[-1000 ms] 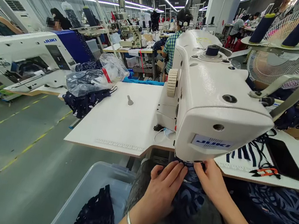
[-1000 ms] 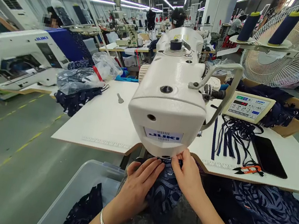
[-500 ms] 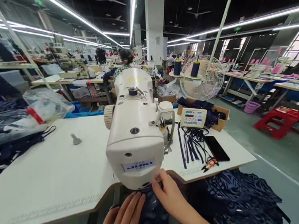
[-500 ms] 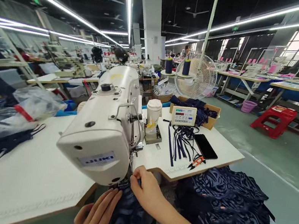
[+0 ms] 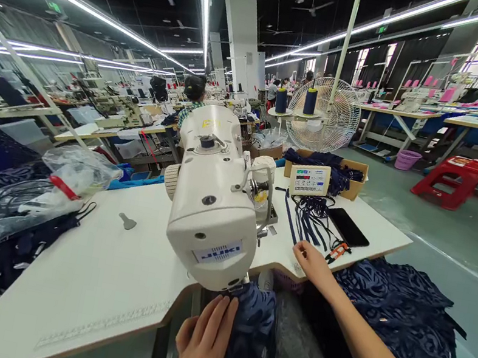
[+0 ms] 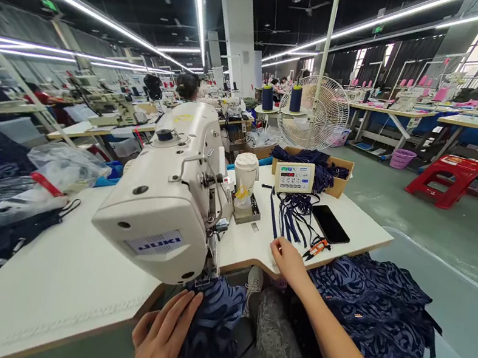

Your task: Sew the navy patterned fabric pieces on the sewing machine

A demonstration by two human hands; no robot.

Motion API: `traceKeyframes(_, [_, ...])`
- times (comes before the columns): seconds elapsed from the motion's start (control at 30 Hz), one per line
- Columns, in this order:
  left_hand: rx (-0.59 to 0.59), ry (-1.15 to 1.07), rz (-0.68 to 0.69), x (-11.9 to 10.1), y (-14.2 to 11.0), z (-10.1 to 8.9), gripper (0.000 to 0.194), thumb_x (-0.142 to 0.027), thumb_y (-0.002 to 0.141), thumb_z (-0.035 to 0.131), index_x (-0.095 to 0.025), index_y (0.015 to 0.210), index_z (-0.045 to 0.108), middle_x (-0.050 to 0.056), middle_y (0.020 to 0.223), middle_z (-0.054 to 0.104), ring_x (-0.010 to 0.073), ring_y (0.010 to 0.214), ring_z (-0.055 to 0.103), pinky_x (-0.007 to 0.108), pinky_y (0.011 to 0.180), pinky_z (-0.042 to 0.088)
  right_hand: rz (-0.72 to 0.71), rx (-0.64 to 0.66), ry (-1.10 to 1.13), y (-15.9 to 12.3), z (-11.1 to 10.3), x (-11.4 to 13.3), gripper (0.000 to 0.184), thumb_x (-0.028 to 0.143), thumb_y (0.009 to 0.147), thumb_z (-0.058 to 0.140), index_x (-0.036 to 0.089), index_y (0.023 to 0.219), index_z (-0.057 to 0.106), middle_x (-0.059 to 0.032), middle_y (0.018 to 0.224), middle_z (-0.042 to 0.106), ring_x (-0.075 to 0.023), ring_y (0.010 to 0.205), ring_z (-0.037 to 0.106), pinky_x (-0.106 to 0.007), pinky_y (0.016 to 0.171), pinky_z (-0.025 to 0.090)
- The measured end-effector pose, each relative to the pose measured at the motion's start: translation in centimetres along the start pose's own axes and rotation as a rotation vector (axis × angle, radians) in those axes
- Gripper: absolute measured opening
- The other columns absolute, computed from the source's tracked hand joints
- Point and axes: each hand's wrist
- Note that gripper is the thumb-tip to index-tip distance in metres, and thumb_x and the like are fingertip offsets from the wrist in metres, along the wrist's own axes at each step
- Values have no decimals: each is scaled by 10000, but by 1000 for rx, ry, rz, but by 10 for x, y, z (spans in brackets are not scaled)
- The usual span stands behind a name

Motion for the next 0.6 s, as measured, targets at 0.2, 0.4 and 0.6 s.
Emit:
traceKeyframes(0.2, [-66,-28,19,-6,5,-4,820,67,764,331,-248,1518,263,90,1385,537,234,1259,493,391,1028,335,125,46,-340,27,5,-6,193,283,947,525,113,1016,585,-158,1077,627,-252,943,632,-345,778,462])
traceKeyframes(0.4, [-136,-46,60,-6,5,-6,564,78,612,344,-142,1064,598,134,1419,482,277,1354,405,441,1028,432,163,88,-546,35,15,3,199,263,974,525,112,1079,601,-99,1069,635,-210,927,633,-373,803,509])
traceKeyframes(0.6, [59,-29,226,-6,7,-28,440,26,663,444,-155,1046,564,132,1521,363,296,1386,373,432,1009,493,63,1,-656,-6,22,0,346,20,927,341,64,1200,550,-225,1154,575,-271,937,635,-338,747,476])
Point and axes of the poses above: each hand's wrist, its own y-axis towards the middle knuckle, its own z-axis out of the palm, x = y × z
